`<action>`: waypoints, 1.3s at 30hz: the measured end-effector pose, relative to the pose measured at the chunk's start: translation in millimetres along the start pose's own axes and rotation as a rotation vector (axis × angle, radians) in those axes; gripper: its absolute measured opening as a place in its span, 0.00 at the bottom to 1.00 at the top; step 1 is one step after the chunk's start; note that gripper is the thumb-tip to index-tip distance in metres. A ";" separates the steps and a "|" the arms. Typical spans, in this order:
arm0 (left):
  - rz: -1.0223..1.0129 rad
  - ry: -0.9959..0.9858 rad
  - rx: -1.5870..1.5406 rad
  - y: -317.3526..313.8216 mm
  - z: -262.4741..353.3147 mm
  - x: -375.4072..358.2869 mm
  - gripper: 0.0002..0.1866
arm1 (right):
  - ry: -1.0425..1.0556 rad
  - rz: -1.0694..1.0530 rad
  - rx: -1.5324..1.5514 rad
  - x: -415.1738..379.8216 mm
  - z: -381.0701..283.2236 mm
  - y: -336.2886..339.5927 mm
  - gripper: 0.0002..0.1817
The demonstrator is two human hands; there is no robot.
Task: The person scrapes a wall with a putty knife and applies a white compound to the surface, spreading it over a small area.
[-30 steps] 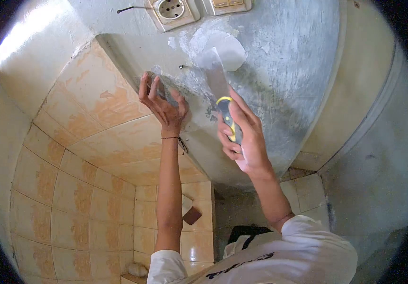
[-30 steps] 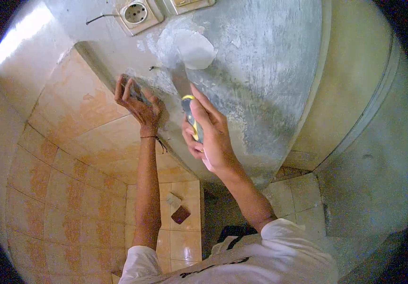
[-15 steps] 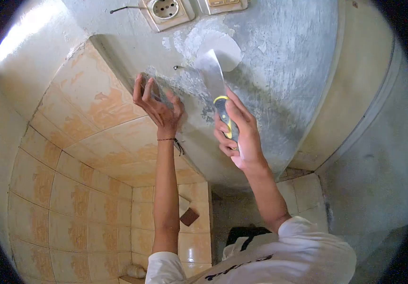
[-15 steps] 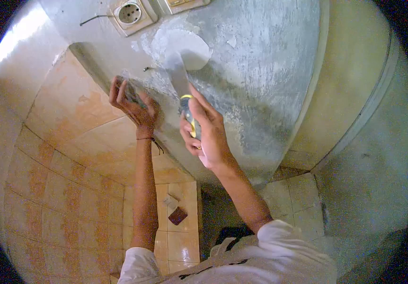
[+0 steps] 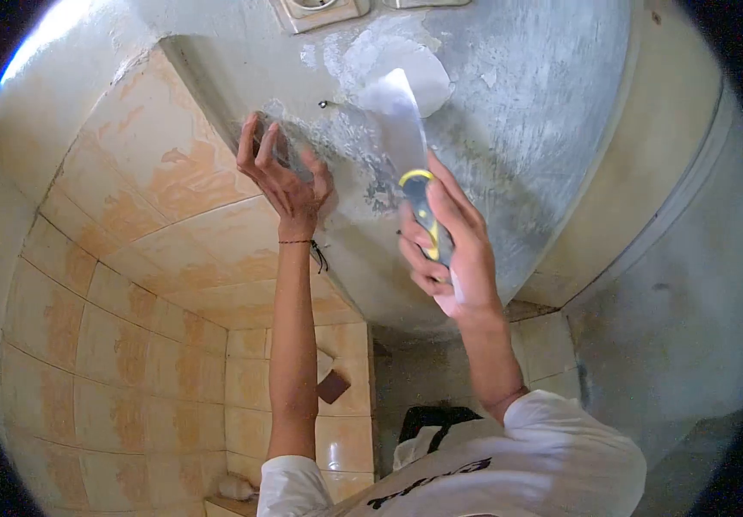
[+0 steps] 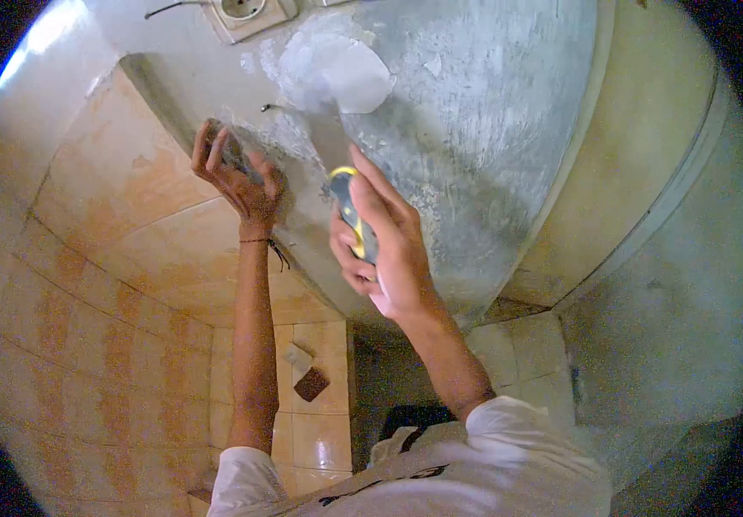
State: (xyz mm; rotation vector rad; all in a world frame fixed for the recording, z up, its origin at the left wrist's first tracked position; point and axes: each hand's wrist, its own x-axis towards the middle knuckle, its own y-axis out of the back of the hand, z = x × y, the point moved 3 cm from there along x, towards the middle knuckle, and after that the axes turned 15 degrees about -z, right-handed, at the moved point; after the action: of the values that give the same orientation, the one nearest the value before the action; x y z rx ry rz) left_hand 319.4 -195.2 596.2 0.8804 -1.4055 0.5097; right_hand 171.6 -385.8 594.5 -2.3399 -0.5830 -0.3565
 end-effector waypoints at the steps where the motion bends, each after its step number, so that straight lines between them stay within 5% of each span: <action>1: 0.007 -0.001 0.003 -0.6 -0.7 -0.2 0.31 | 0.008 0.000 0.002 -3.7 1.3 3.3 0.30; 24: 0.041 0.029 -0.048 3.3 -6.2 -3.5 0.30 | -0.032 0.010 -0.061 27.5 7.3 10.3 0.24; 39: 0.044 0.022 -0.056 3.0 -4.0 -3.6 0.29 | -0.015 0.043 -0.077 1.0 -4.0 -7.2 0.28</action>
State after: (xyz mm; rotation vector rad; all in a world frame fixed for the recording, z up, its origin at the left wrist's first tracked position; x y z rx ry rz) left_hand 319.1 -189.6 593.7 0.7978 -1.4147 0.5093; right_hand 168.5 -383.4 601.9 -2.4275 -0.5340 -0.3471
